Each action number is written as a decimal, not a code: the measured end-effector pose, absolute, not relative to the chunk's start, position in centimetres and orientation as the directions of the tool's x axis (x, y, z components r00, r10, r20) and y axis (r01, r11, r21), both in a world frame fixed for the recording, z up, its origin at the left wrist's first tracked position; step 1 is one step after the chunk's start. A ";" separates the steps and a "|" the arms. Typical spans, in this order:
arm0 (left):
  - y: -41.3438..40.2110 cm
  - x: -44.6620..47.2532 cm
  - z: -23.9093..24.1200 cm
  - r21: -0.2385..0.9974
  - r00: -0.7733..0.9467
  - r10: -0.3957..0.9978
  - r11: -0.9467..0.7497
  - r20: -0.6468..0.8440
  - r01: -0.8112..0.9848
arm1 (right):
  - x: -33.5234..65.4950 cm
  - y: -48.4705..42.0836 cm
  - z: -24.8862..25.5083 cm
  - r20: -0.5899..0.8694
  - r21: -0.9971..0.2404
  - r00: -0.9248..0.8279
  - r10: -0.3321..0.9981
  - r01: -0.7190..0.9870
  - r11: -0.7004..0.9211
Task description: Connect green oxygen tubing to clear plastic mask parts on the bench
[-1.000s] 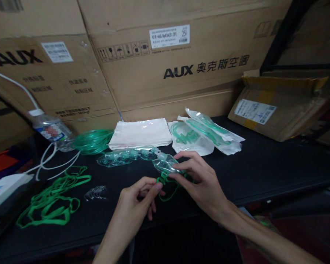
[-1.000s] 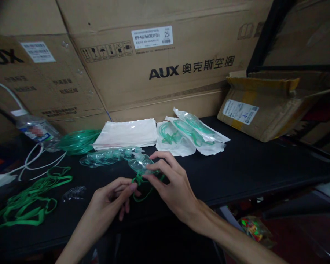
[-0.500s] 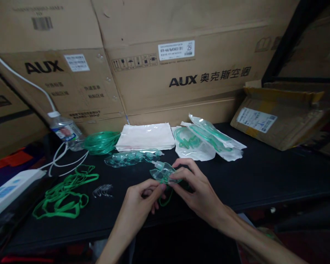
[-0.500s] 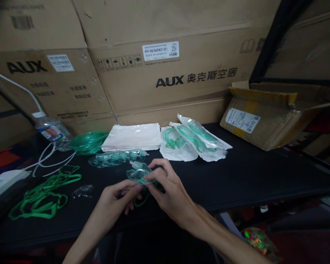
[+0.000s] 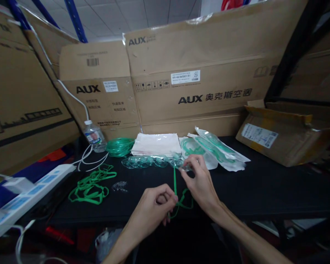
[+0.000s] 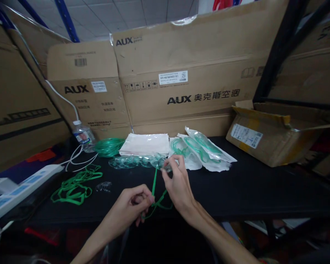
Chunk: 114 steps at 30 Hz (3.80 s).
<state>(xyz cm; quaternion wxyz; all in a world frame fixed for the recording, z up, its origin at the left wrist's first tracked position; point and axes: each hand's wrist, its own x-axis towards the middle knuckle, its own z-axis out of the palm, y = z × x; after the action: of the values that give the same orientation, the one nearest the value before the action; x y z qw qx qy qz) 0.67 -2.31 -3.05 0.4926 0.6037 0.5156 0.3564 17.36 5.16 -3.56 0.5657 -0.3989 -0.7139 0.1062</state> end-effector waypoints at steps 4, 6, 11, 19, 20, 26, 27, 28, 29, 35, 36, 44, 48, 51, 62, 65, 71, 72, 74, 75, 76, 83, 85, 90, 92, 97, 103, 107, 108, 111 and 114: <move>-4.6 0.6 -0.6 0.957 0.259 0.961 0.013 -0.091 0.290 | 17.8 5.8 -2.6 0.718 -0.624 0.028 0.695 0.468 0.626; -5.2 -0.8 1.4 0.959 0.187 0.982 -0.033 -0.021 0.281 | 18.0 5.7 -2.6 0.706 -0.650 0.013 0.709 0.412 0.639; -4.4 -9.8 5.8 0.878 -0.302 0.881 -0.219 0.365 0.425 | 18.4 5.3 -4.1 0.648 -0.755 -0.023 0.761 0.115 0.646; -1.8 -22.2 2.7 0.490 -0.531 0.785 0.343 0.319 0.802 | 19.9 4.9 -4.6 0.396 -0.914 -0.064 0.916 -0.123 0.386; -1.9 -22.6 2.2 0.435 -0.521 0.794 0.368 0.313 0.822 | 20.0 5.0 -4.8 0.399 -0.913 -0.057 0.915 -0.116 0.390; -2.9 -20.4 1.5 0.223 -0.437 0.689 0.382 0.578 0.897 | 20.5 6.5 -5.1 0.627 -0.761 -0.058 0.777 0.166 0.627; -2.7 -19.3 1.7 0.221 -0.403 0.689 0.341 0.602 0.914 | 20.5 6.8 -4.9 0.659 -0.707 -0.092 0.746 0.261 0.657; -2.3 -18.0 2.0 0.250 -0.363 0.705 0.264 0.609 0.932 | 20.4 7.2 -4.6 0.683 -0.648 -0.131 0.718 0.344 0.679; -1.6 -16.5 2.1 0.264 -0.304 0.750 0.178 0.588 0.948 | 20.2 7.6 -4.3 0.700 -0.593 -0.169 0.694 0.403 0.697; 5.8 -7.8 1.8 0.321 0.232 0.834 -0.428 0.500 0.845 | 18.3 11.3 -3.6 0.703 -0.468 -0.339 0.625 0.441 0.766; 7.1 -7.1 1.5 0.326 0.267 0.834 -0.454 0.482 0.829 | 18.0 11.8 -3.6 0.696 -0.463 -0.357 0.623 0.439 0.770; 10.9 -6.2 -1.1 0.406 0.359 0.864 -0.487 0.352 0.773 | 17.5 12.9 -3.8 0.643 -0.496 -0.441 0.626 0.383 0.779; 10.7 -6.4 -1.3 0.439 0.349 0.869 -0.481 0.350 0.759 | 17.6 12.9 -3.9 0.622 -0.529 -0.444 0.645 0.369 0.764; 10.6 -6.7 -1.2 0.455 0.349 0.872 -0.479 0.343 0.751 | 17.5 13.1 -3.9 0.601 -0.560 -0.446 0.663 0.357 0.748; 11.1 -7.4 -1.6 0.489 0.342 0.887 -0.457 0.310 0.743 | 16.7 14.3 -3.8 0.496 -0.574 -0.503 0.708 0.422 0.702; 11.2 -7.5 -1.7 0.494 0.345 0.887 -0.458 0.307 0.739 | 16.6 14.3 -3.8 0.483 -0.570 -0.487 0.728 0.456 0.684; 11.5 -7.7 -1.9 0.497 0.347 0.886 -0.461 0.308 0.735 | 16.2 14.5 -3.9 0.477 -0.564 -0.455 0.752 0.498 0.659; 11.5 -7.7 -1.9 0.499 0.346 0.886 -0.461 0.309 0.734 | 16.1 14.4 -3.9 0.475 -0.564 -0.453 0.755 0.502 0.656; 11.5 -7.6 -1.9 0.502 0.343 0.886 -0.460 0.311 0.732 | 16.2 14.3 -3.8 0.470 -0.561 -0.453 0.757 0.508 0.653; 11.5 -7.6 -1.9 0.504 0.342 0.886 -0.460 0.313 0.731 | 16.2 14.2 -3.7 0.468 -0.558 -0.458 0.756 0.510 0.654; 11.5 -7.6 -1.8 0.506 0.340 0.887 -0.459 0.314 0.730 | 16.3 14.1 -3.6 0.466 -0.554 -0.466 0.752 0.510 0.658; 11.3 -7.5 -1.6 0.523 0.329 0.888 -0.456 0.321 0.720 | 15.9 13.4 -3.1 0.467 -0.487 -0.564 0.681 0.479 0.730; 11.4 -7.4 -1.6 0.530 0.321 0.890 -0.451 0.323 0.718 | 15.7 13.3 -3.2 0.477 -0.468 -0.562 0.676 0.489 0.736; 11.4 -7.5 -1.8 0.558 0.296 0.896 -0.439 0.331 0.705 | 15.5 13.0 -3.0 0.500 -0.444 -0.536 0.680 0.515 0.733; 11.3 -7.5 -1.8 0.571 0.284 0.900 -0.430 0.331 0.700 | 15.6 12.8 -2.9 0.500 -0.442 -0.536 0.680 0.518 0.733; 10.9 -7.4 -1.5 0.597 0.258 0.910 -0.409 0.325 0.690 | 15.9 12.7 -3.0 0.476 -0.450 -0.561 0.678 0.507 0.735; 10.7 -7.5 -1.3 0.613 0.254 0.912 -0.404 0.321 0.679 | 16.3 12.9 -3.0 0.435 -0.483 -0.588 0.682 0.486 0.728; 10.9 -7.7 -1.5 0.623 0.268 0.907 -0.418 0.325 0.661 | 16.3 12.9 -3.0 0.433 -0.495 -0.579 0.691 0.488 0.719; 11.0 -7.7 -1.6 0.626 0.272 0.906 -0.422 0.325 0.656 | 16.2 12.9 -3.0 0.432 -0.498 -0.579 0.691 0.485 0.719; 11.1 -7.8 -1.6 0.634 0.284 0.904 -0.427 0.321 0.645 | 16.0 12.8 -3.2 0.426 -0.510 -0.595 0.682 0.465 0.724; 11.1 -7.8 -1.6 0.637 0.289 0.905 -0.425 0.312 0.643 | 15.9 12.8 -3.4 0.413 -0.520 -0.612 0.674 0.449 0.727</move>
<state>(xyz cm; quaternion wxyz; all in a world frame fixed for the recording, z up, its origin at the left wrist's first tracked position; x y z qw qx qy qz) -7.85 11.13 -1.62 0.1993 0.7777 0.4978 0.3281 15.86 12.77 -3.40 0.3028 -0.3195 -0.8785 0.1856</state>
